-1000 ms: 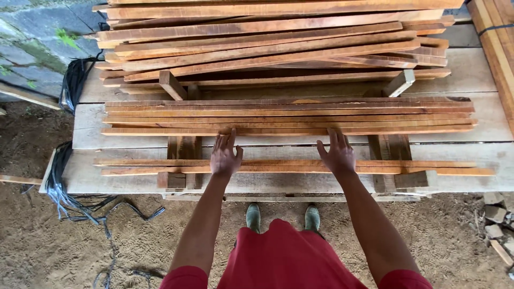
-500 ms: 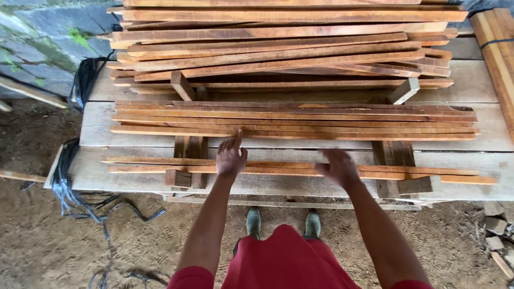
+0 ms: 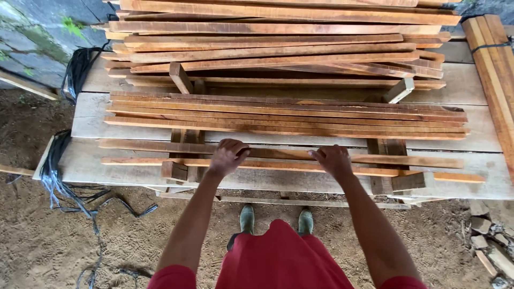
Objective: Selecting individual thin wood strips from a large stack and organizing them onto a wooden sorting rack on a workbench.
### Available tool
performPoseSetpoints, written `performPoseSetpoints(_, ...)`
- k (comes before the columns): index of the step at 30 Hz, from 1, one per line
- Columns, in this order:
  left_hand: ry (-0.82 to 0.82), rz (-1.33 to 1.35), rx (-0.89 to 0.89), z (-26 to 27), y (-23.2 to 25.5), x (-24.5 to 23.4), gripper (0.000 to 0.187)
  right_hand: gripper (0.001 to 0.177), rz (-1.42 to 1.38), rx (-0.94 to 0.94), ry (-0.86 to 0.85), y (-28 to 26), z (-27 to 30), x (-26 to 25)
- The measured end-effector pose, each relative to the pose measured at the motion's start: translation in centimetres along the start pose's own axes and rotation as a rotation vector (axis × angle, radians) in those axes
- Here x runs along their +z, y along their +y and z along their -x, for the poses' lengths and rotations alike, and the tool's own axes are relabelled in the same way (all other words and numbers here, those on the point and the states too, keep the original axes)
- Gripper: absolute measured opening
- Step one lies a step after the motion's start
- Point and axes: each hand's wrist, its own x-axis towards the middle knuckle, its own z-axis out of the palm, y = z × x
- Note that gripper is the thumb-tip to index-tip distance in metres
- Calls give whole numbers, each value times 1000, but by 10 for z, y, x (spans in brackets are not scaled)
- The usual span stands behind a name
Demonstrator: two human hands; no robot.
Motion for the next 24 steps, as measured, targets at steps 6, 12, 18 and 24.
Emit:
performPoseSetpoints(6, -122, -172, -174, 22, -30, -7, 33, 60, -220, 19, -106, 10, 2, -16)
performPoseSetpoints(12, -232, -178, -97, 25, -67, 2, 35, 42, -56, -63, -221, 25, -4, -33)
performPoseSetpoints(18, -192, -170, -173, 10, -82, 9, 14, 23, -146, -13, -116, 27, -5, -30)
performPoseSetpoints(24, -166, -192, -17, -21, -18, -51, 27, 30, 193, -385, 356, 54, -9, 5)
